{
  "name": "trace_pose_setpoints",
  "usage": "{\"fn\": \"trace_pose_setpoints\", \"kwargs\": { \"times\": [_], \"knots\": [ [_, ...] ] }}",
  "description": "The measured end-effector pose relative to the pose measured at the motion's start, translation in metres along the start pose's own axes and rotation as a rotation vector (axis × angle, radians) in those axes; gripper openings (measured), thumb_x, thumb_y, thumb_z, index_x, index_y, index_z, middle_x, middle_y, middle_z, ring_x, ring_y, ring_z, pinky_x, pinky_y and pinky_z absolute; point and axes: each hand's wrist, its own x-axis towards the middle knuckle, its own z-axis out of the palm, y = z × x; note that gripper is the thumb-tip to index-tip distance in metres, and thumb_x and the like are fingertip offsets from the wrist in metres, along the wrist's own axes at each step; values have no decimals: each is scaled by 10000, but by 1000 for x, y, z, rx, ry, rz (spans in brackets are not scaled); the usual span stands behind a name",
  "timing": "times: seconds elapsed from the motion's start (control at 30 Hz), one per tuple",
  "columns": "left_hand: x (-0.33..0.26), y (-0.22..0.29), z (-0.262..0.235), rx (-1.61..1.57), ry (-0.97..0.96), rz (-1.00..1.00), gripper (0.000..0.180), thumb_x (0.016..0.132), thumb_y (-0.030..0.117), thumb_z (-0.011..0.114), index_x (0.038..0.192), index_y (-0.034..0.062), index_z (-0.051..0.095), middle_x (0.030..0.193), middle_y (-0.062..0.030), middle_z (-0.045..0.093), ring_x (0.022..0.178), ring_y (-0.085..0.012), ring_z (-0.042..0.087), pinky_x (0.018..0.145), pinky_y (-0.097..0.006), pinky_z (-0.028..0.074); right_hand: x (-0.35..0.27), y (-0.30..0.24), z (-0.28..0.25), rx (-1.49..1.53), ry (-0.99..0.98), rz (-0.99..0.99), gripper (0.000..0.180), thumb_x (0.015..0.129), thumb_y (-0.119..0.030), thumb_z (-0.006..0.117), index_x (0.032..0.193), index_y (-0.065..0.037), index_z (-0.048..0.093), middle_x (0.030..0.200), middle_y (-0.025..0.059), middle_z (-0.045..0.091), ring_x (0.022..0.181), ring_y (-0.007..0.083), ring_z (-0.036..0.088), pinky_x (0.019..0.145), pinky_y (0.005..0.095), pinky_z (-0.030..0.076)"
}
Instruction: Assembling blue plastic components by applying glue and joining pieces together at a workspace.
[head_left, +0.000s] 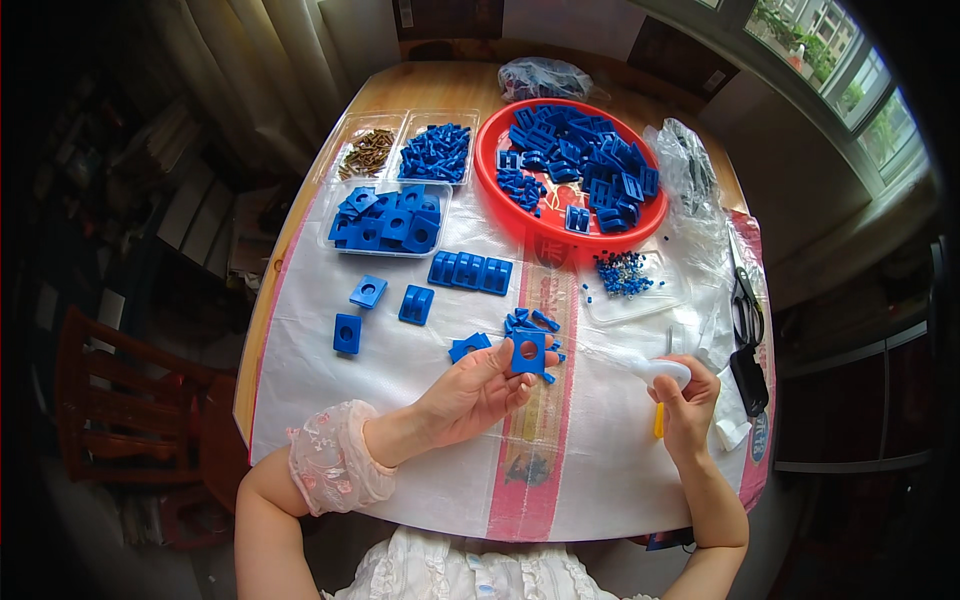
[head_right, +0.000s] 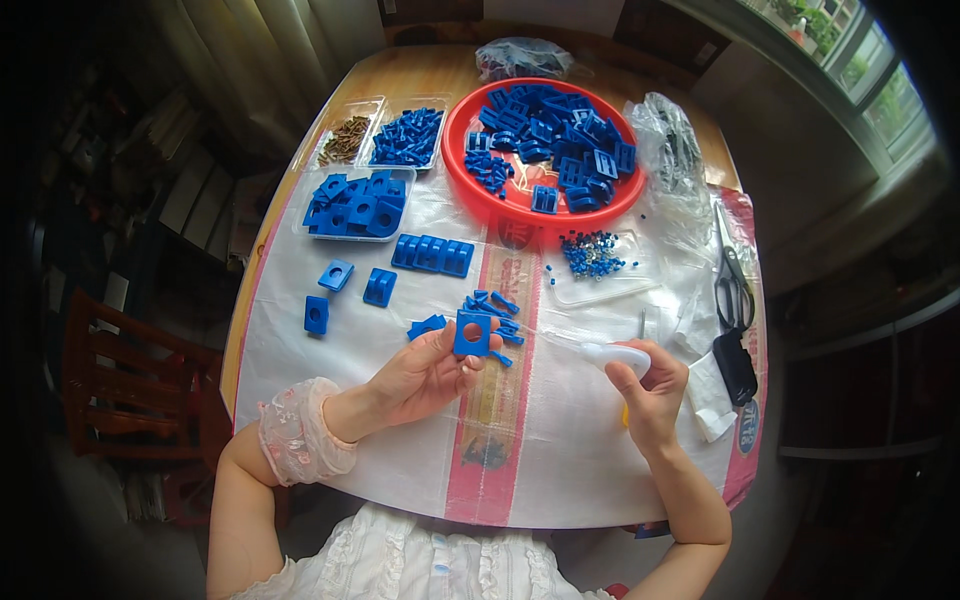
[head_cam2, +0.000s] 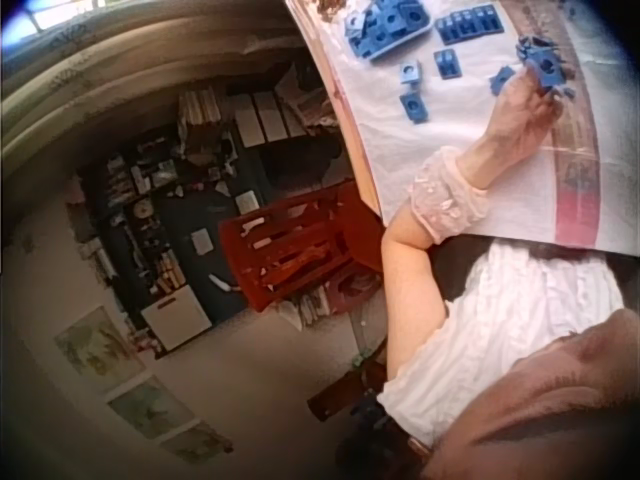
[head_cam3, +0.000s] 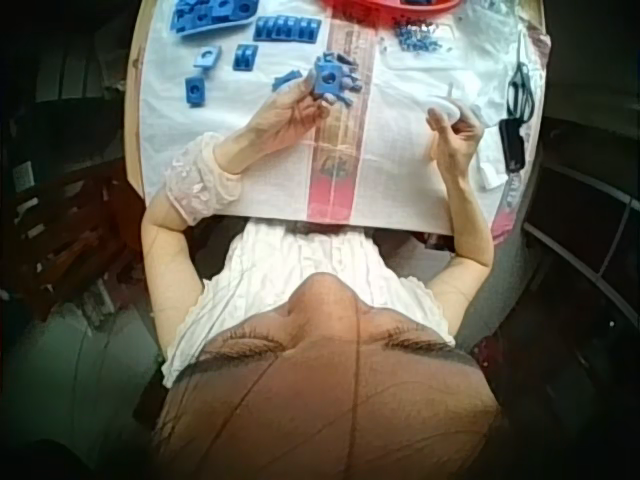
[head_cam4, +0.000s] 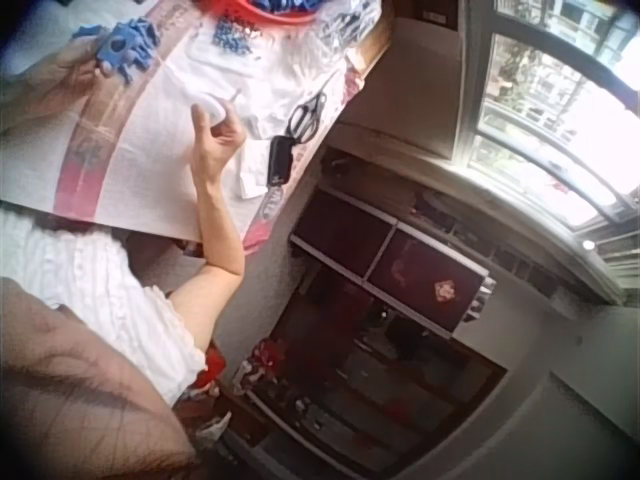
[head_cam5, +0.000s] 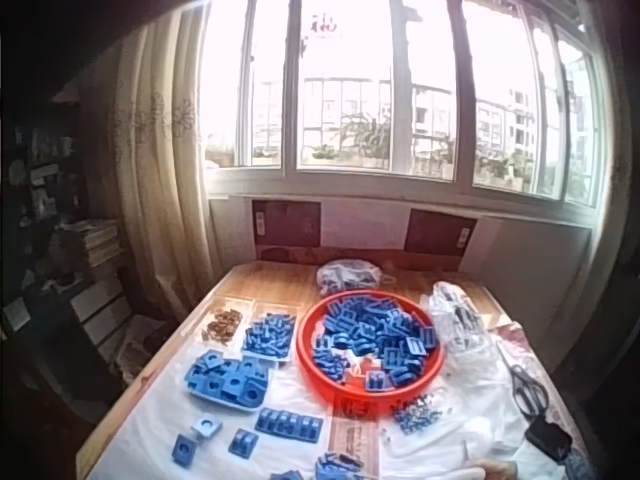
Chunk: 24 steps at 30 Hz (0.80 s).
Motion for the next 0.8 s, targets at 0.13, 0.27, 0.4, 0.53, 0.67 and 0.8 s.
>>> {"fn": "trace_pose_setpoints", "kwargs": {
  "times": [0.13,0.27,0.4,0.53,0.67,0.8],
  "knots": [
    [0,-1,-3,-16,-16,-4,506,976,330,504,1334,-17,416,1219,-130,556,881,-103,568,800,-214,535,0,0,1,3,5,-3,183,840,-81,729,966,33,660,827,2,626,722,44,550,630,181,414],
    [0,0,-1,-3,-16,3,499,962,344,523,1310,-7,451,1204,-120,579,892,-85,585,810,-201,560,0,0,1,7,5,5,191,839,-90,733,963,35,658,823,1,625,721,44,550,629,181,413],
    [0,-1,-3,-2,-17,4,500,965,343,521,1321,0,446,1205,-116,580,890,-83,584,813,-203,555,1,-3,6,-63,30,-15,293,838,-249,753,913,10,639,742,4,572,620,65,491,559,220,383],
    [0,0,-2,-19,-11,3,510,973,328,511,1339,-14,420,1193,-121,564,878,-100,568,794,-206,542,1,-2,5,-61,34,-20,297,836,-253,755,914,10,640,742,5,574,621,66,495,559,220,384],
    [0,0,-1,-20,-6,-4,512,975,330,506,1348,-8,416,1174,-110,567,878,-98,567,793,-204,542,1,-2,5,-66,30,-22,306,833,-263,758,915,8,642,742,5,578,621,65,504,559,218,389],
    [-1,1,1,-15,3,-5,506,977,332,502,1347,-4,418,1174,-108,567,876,-97,566,792,-203,543,1,-2,5,-71,37,-19,313,830,-271,761,916,6,644,739,4,579,621,63,508,559,216,393]
  ]
}}
